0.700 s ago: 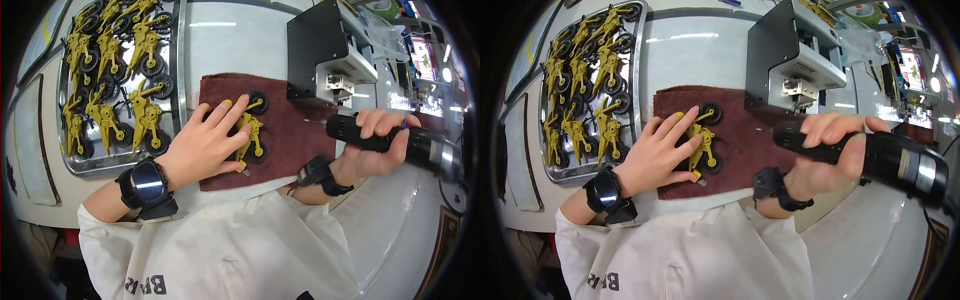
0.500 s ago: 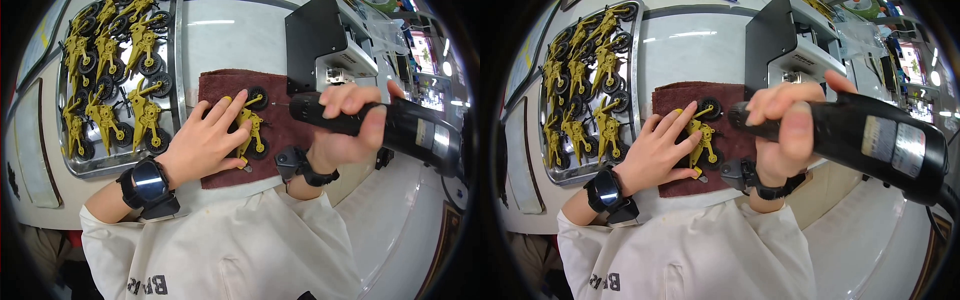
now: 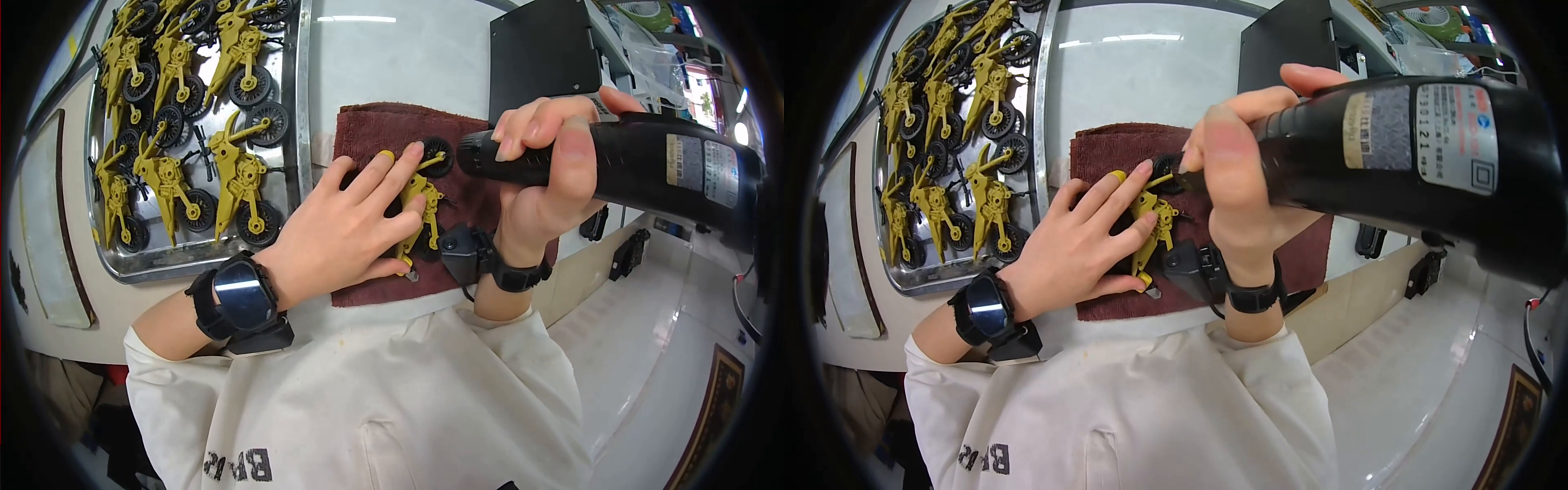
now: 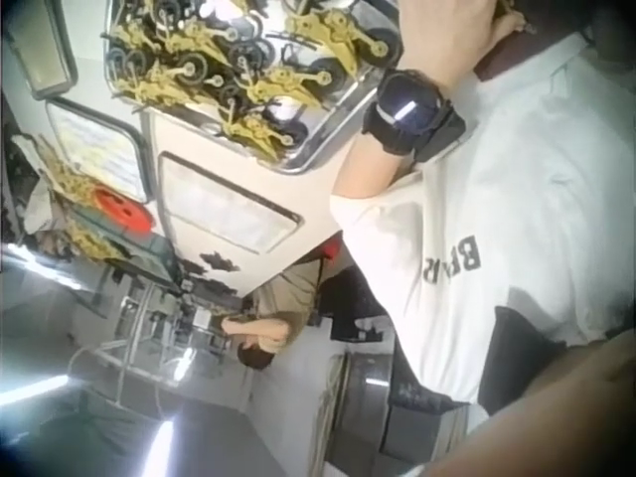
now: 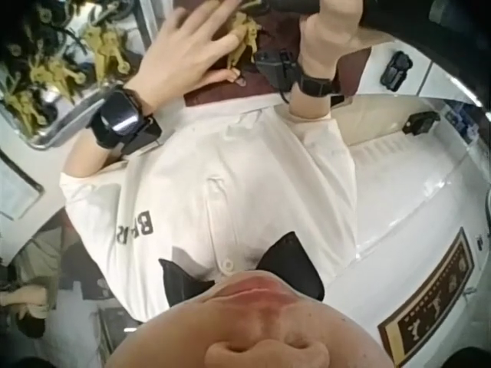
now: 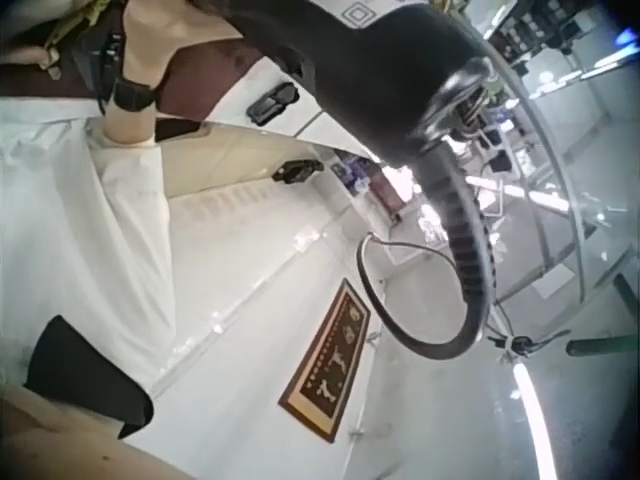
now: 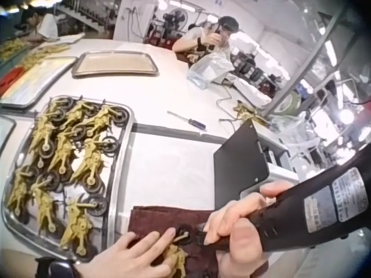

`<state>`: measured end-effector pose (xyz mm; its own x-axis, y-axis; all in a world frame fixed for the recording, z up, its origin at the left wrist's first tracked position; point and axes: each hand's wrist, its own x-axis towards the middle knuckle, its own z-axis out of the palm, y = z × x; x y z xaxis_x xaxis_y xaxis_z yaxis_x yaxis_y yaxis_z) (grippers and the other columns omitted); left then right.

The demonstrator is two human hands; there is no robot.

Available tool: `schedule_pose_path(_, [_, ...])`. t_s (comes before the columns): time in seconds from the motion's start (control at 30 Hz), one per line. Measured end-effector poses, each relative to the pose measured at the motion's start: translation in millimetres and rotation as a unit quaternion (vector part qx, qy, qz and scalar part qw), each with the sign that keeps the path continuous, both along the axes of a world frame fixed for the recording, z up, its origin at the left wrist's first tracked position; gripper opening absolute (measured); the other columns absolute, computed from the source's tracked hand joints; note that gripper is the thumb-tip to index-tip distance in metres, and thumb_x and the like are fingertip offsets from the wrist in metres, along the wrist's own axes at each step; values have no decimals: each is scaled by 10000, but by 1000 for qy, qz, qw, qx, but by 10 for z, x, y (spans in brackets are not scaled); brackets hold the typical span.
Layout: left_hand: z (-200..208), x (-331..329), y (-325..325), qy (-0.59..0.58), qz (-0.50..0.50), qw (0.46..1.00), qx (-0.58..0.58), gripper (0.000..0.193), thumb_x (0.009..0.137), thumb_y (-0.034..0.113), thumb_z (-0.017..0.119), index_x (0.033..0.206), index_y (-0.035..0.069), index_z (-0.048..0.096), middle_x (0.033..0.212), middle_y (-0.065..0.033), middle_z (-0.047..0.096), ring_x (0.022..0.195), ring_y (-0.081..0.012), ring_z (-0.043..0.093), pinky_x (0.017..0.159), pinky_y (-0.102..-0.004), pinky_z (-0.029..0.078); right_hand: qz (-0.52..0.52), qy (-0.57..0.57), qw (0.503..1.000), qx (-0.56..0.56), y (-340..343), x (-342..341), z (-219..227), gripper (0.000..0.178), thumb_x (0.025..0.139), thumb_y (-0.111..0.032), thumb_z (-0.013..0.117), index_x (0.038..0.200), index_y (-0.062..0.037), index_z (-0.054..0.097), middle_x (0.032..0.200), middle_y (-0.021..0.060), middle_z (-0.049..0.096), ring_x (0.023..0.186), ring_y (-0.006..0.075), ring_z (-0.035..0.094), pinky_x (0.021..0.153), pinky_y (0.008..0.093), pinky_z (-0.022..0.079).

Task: Use a power screwdriver to assemble components on small yellow toy motorcycles at a workbench.

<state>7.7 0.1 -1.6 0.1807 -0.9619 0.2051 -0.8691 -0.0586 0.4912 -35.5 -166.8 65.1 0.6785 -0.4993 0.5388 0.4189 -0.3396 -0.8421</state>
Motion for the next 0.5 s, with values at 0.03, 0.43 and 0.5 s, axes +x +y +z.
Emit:
schedule_pose_path(0.03, [2,4,2,-2,1,1000,3,659,638,468,711,1148,110,495,1446,-214,277,1164,-329,436,878,-428,373,20,10,999,-39,-45,-7,-29,452,814,-125,525,1204,-35,314,677,78,514,482,163,477,511,337,445])
schedule_pose_path(0.43, [34,7,-42,-7,-11,1000,13,635,649,472,697,1127,97,515,1438,-172,310,1136,-308,430,854,-420,374,68,0,996,55,-93,-67,-60,343,815,-76,526,1117,-79,365,679,63,499,512,163,485,548,338,441])
schedule_pose_path(0.5, [41,-2,-26,-24,-9,999,27,618,672,489,675,1121,93,522,1437,-165,315,1124,-304,432,836,-411,366,31,51,998,1,-110,-59,-25,295,818,-78,522,1082,-73,390,662,57,498,518,166,490,578,332,454])
